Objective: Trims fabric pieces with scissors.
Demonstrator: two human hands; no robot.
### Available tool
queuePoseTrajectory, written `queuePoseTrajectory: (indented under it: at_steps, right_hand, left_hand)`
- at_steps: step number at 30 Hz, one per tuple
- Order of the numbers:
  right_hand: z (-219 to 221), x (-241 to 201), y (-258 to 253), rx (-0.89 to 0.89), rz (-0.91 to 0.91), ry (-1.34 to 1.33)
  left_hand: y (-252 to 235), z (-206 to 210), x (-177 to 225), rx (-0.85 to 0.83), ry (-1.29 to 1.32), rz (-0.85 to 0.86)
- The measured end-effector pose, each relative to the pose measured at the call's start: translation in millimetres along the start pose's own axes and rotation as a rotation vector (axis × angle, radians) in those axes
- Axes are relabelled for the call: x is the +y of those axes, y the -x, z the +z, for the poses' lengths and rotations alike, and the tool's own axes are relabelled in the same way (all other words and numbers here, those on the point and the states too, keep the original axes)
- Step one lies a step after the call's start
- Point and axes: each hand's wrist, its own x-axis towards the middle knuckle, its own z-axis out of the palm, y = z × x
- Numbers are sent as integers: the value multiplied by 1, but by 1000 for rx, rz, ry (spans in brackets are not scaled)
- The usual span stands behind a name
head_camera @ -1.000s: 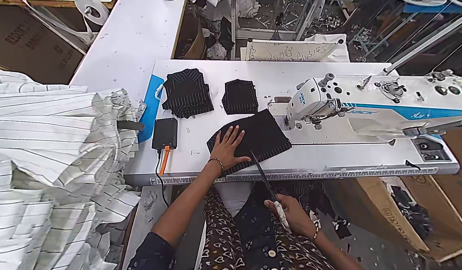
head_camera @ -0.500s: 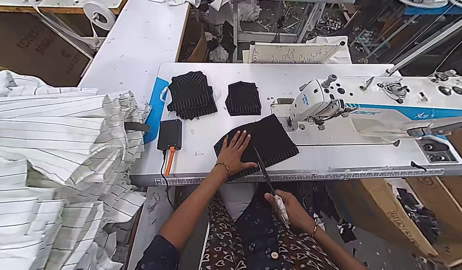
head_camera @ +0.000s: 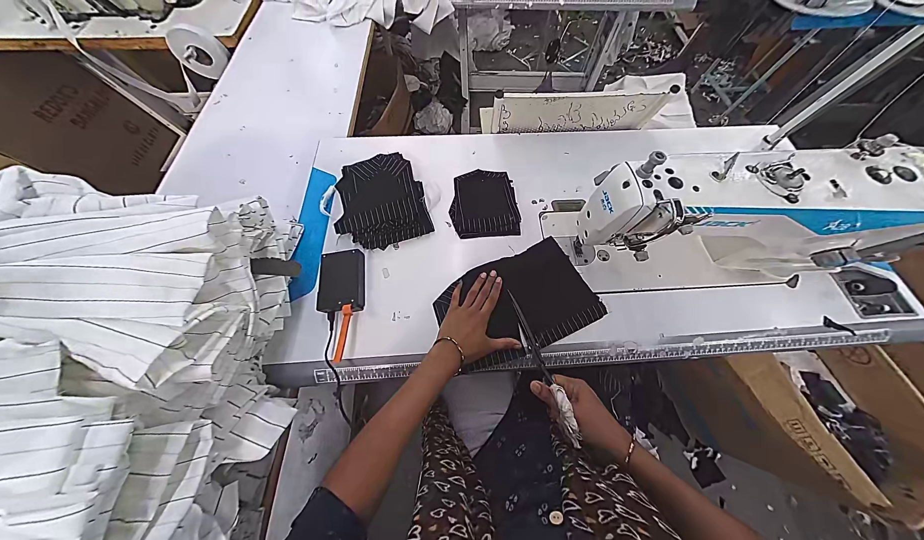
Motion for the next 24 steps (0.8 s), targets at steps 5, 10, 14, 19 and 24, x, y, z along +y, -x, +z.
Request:
queuePoseTrajectory:
  at_steps: [5, 10, 14, 19, 24]
  right_hand:
    - [-1, -13, -5, -16, 13, -89]
    - [-3, -23, -13, -16, 20, -97]
    - [-5, -18, -9, 9, -14, -146]
    - [-15, -15, 15, -36, 37, -311]
    - [-12, -3, 33, -86, 95, -270]
  left_hand:
    - [0, 1, 0, 39, 0, 4]
    - [2, 3, -1, 70, 9, -1]
    - [4, 4, -1, 138, 63, 83]
    - [26, -2, -3, 220, 37, 331]
    - [34, 0, 4, 341, 105, 140]
